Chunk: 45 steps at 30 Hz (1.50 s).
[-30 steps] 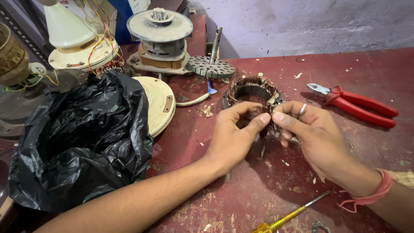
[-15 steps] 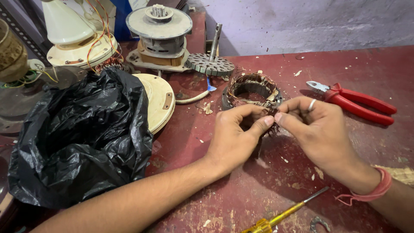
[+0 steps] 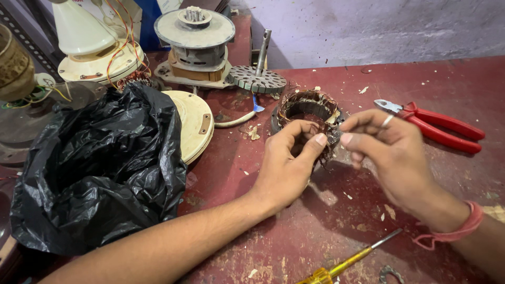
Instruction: The person removes copper wire from a motor stator by hand, pulling and separating strands from the laminated core. The work is performed on a cluttered workbench with other motor parts and tools nearby.
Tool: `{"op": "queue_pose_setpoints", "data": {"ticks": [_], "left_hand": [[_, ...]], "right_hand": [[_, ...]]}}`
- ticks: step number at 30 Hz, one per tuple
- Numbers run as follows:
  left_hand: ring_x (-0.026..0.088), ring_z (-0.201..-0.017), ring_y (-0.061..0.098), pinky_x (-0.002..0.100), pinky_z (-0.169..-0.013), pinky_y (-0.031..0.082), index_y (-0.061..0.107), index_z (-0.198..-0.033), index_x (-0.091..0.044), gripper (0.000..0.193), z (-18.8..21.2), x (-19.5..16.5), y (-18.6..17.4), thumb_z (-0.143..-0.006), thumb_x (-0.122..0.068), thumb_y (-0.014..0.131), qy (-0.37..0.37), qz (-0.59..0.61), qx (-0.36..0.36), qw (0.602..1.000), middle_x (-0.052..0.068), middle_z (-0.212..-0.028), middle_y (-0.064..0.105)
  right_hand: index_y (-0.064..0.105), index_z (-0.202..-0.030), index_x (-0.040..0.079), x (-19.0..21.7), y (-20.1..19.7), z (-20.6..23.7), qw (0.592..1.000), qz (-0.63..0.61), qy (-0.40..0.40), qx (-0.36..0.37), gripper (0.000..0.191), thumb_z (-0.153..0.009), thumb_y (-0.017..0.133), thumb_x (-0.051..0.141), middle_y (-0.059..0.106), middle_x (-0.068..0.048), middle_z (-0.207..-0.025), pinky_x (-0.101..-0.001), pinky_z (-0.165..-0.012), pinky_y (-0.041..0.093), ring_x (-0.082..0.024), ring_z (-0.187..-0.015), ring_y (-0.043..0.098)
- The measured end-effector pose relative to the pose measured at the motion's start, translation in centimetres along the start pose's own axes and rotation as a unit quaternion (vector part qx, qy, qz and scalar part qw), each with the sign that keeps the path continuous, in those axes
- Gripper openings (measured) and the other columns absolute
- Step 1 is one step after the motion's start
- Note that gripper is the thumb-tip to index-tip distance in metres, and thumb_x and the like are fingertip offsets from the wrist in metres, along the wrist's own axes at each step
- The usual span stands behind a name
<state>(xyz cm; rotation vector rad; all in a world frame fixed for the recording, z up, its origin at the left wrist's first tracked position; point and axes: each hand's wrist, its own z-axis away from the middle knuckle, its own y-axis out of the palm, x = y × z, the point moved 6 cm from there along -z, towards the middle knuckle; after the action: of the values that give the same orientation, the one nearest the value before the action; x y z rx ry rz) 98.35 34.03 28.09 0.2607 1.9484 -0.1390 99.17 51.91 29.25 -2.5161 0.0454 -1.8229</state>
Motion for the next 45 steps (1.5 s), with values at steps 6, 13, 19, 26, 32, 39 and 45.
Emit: {"op": "queue_pose_setpoints", "data": {"ticks": [6,13,19,26,32,39,45], "left_hand": [[0.004,-0.077,0.058,0.023,-0.066,0.051,0.065,-0.105,0.003,0.014,-0.2,0.8,-0.2,-0.102,-0.011,0.064,0.001,0.087,0.015,0.996,-0.001,-0.088,0.065],[0.006,-0.069,0.061,0.026,-0.060,0.059,0.065,-0.104,0.004,0.015,0.0,1.4,0.0,-0.100,-0.011,0.065,-0.055,0.179,0.061,0.981,0.002,-0.085,0.065],[0.005,-0.062,0.052,0.024,-0.052,0.049,0.067,-0.102,0.001,0.015,0.2,1.4,0.0,-0.100,-0.014,0.067,-0.059,0.120,0.060,0.989,0.002,-0.081,0.064],[0.004,-0.086,0.059,0.023,-0.078,0.052,0.067,-0.102,-0.001,0.013,0.3,0.5,0.2,-0.099,-0.013,0.071,0.027,0.065,0.047,0.996,-0.002,-0.091,0.066],[0.004,-0.072,0.057,0.024,-0.060,0.052,0.067,-0.101,0.000,0.015,0.2,1.0,0.1,-0.100,-0.014,0.068,-0.044,0.110,0.049,0.992,-0.001,-0.083,0.065],[0.006,-0.064,0.059,0.025,-0.052,0.052,0.067,-0.099,0.003,0.017,0.3,0.8,-0.1,-0.102,-0.014,0.067,-0.059,0.149,0.062,0.985,0.002,-0.080,0.065],[0.003,-0.079,0.057,0.023,-0.068,0.049,0.068,-0.102,0.003,0.017,0.5,0.3,-0.1,-0.101,-0.014,0.069,-0.011,0.095,0.048,0.994,-0.002,-0.088,0.066]], "right_hand": [[0.075,-0.103,0.005,5.3,1.9,1.4,0.845,0.371,-0.384,0.038,0.016,-0.087,0.080,0.006,0.067,-0.004,-0.082,-0.0201,-0.051,0.044,-0.006,-0.063,0.059],[0.080,-0.096,0.010,6.4,2.9,2.0,0.753,0.463,-0.464,0.054,0.016,-0.081,0.086,0.009,0.070,-0.008,-0.079,-0.0282,-0.045,0.038,-0.012,-0.058,0.057],[0.079,-0.096,0.008,6.7,2.9,2.0,0.711,0.493,-0.493,0.094,0.014,-0.083,0.084,0.008,0.069,-0.007,-0.076,-0.0290,-0.044,0.038,-0.012,-0.057,0.056],[0.077,-0.092,0.002,7.4,3.2,2.4,0.708,0.500,-0.489,0.100,0.014,-0.081,0.082,0.008,0.068,-0.006,-0.078,-0.0331,-0.051,0.043,-0.017,-0.062,0.059],[0.077,-0.087,0.004,7.8,3.5,2.5,0.686,0.505,-0.513,0.105,0.012,-0.081,0.086,0.010,0.068,-0.007,-0.078,-0.0333,-0.052,0.045,-0.018,-0.065,0.061],[0.082,-0.091,0.010,8.4,3.7,2.8,0.670,0.517,-0.516,0.131,0.015,-0.076,0.083,0.011,0.070,-0.007,-0.077,-0.0347,-0.048,0.044,-0.017,-0.061,0.061],[0.075,-0.092,0.004,7.8,3.7,2.6,0.683,0.512,-0.504,0.129,0.015,-0.083,0.081,0.014,0.068,-0.005,-0.075,-0.0351,-0.052,0.045,-0.018,-0.061,0.059]]}}
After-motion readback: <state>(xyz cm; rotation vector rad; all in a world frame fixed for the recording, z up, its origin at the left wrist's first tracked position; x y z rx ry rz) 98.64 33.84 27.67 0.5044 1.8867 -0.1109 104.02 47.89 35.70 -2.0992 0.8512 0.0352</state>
